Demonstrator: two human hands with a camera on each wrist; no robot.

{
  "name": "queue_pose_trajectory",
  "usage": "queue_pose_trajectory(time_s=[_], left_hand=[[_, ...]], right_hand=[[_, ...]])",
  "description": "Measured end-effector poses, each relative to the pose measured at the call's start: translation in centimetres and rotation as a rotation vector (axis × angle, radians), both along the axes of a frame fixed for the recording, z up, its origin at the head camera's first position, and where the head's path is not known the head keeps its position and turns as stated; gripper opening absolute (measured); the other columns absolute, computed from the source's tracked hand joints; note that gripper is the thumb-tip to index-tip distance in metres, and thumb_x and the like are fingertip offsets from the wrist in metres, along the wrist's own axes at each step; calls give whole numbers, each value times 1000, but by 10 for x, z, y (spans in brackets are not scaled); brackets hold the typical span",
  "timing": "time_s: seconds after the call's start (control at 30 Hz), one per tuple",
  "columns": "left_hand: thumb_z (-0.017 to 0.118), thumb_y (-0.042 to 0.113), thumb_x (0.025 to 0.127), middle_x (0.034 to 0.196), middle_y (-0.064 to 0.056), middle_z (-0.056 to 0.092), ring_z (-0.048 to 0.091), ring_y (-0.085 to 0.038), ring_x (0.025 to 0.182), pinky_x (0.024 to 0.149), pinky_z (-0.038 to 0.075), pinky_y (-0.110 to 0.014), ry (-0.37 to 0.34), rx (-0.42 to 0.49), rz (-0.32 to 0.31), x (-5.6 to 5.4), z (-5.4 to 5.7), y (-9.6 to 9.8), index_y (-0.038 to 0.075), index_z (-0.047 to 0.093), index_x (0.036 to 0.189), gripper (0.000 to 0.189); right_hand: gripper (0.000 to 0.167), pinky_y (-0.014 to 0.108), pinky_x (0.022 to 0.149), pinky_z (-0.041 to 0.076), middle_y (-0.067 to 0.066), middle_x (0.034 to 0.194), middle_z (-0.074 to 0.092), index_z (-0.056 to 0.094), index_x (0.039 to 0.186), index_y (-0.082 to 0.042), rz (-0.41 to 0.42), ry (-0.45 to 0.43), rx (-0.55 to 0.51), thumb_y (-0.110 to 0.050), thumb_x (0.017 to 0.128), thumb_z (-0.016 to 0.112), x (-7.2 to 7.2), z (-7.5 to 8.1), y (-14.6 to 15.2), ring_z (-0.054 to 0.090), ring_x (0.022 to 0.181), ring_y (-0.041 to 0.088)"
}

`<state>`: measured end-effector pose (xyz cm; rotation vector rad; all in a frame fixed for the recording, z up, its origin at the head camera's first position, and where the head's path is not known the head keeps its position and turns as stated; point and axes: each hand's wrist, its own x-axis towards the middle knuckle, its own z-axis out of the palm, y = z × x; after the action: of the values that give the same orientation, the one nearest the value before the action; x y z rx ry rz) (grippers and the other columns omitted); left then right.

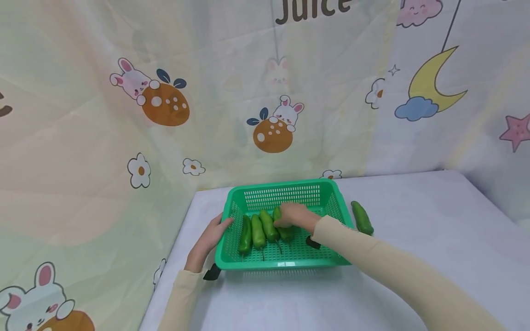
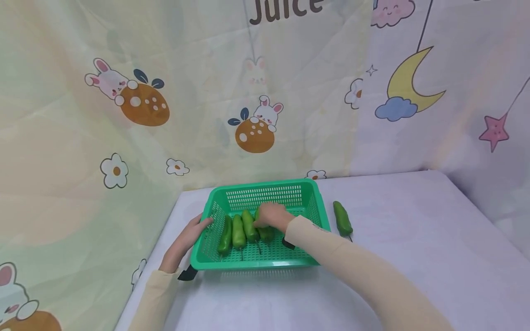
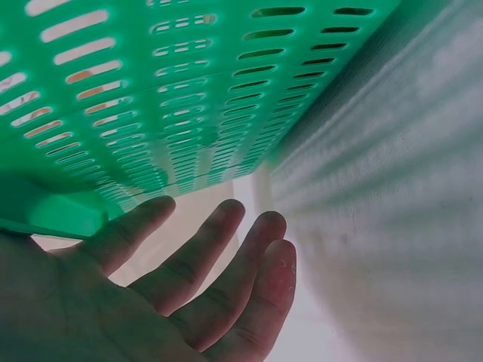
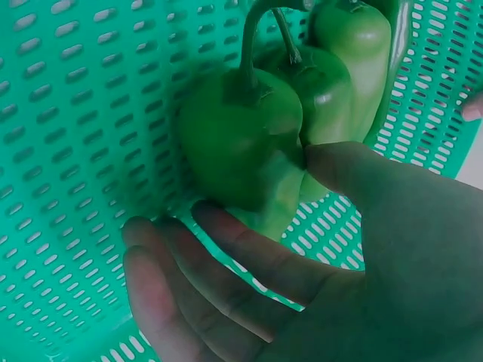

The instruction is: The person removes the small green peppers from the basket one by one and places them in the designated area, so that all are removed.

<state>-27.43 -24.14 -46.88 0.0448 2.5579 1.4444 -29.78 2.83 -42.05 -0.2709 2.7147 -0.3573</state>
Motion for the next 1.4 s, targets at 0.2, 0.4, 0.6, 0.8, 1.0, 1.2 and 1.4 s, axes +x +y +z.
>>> queue_pose_trajectory(time_s=[0.2, 0.4, 0.6, 0.8, 1.0, 1.2, 1.4], left_hand=[[42, 40, 106, 128, -19, 64, 69, -23, 99, 84, 58, -40, -1, -3, -9, 0, -1, 0, 13, 34, 157, 58], [42, 41, 106, 130, -22, 63, 70, -26, 100, 81, 60, -42, -4, 20, -22, 0, -1, 0, 11, 33, 157, 60], [42, 40, 106, 132, -24, 61, 70, -27, 101, 80, 61, -43, -9, 37, -35, 0, 1, 0, 9, 32, 157, 60], [42, 40, 106, 132, -23, 62, 69, -27, 101, 82, 60, -41, 9, 36, -43, -3, 0, 0, 10, 33, 157, 59], [43, 38, 107, 130, -22, 63, 68, -26, 101, 83, 58, -40, 14, 29, -29, -2, -3, -1, 8, 36, 155, 58], [44, 39, 106, 129, -21, 64, 69, -25, 100, 83, 59, -41, 14, 55, -27, -3, -4, 0, 10, 37, 155, 57], [43, 39, 106, 127, -21, 64, 69, -24, 99, 83, 59, -40, -3, 37, -25, -1, -3, -3, 9, 36, 155, 58]], right_hand=[[31, 44, 88, 51, 5, 88, 57, 55, 85, -13, -7, 14, 22, -42, 94, 64, 1, -2, -1, 51, 78, 19], [35, 31, 61, 41, 4, 83, 57, 57, 84, -13, 17, 63, 28, -45, 95, 64, 5, -7, -7, 47, 68, 16], [35, 28, 53, 39, 3, 77, 53, 56, 76, -14, 21, 95, 58, -44, 95, 64, 5, -14, -10, 46, 64, 15], [45, 27, 49, 33, 0, 63, 40, 44, 65, -16, 18, 125, 46, -42, 92, 69, 2, -13, -8, 39, 57, 14], [48, 26, 48, 31, -2, 59, 37, 42, 61, -17, 33, 91, 10, -43, 91, 69, 1, -12, -3, 36, 53, 12], [49, 26, 48, 42, 0, 63, 43, 41, 60, -16, 13, 34, -3, -41, 94, 66, 3, -2, 7, 48, 54, 14], [37, 37, 59, 61, 9, 89, 56, 52, 80, -11, -29, -52, -55, -41, 95, 67, 8, 4, 12, 68, 70, 26]])
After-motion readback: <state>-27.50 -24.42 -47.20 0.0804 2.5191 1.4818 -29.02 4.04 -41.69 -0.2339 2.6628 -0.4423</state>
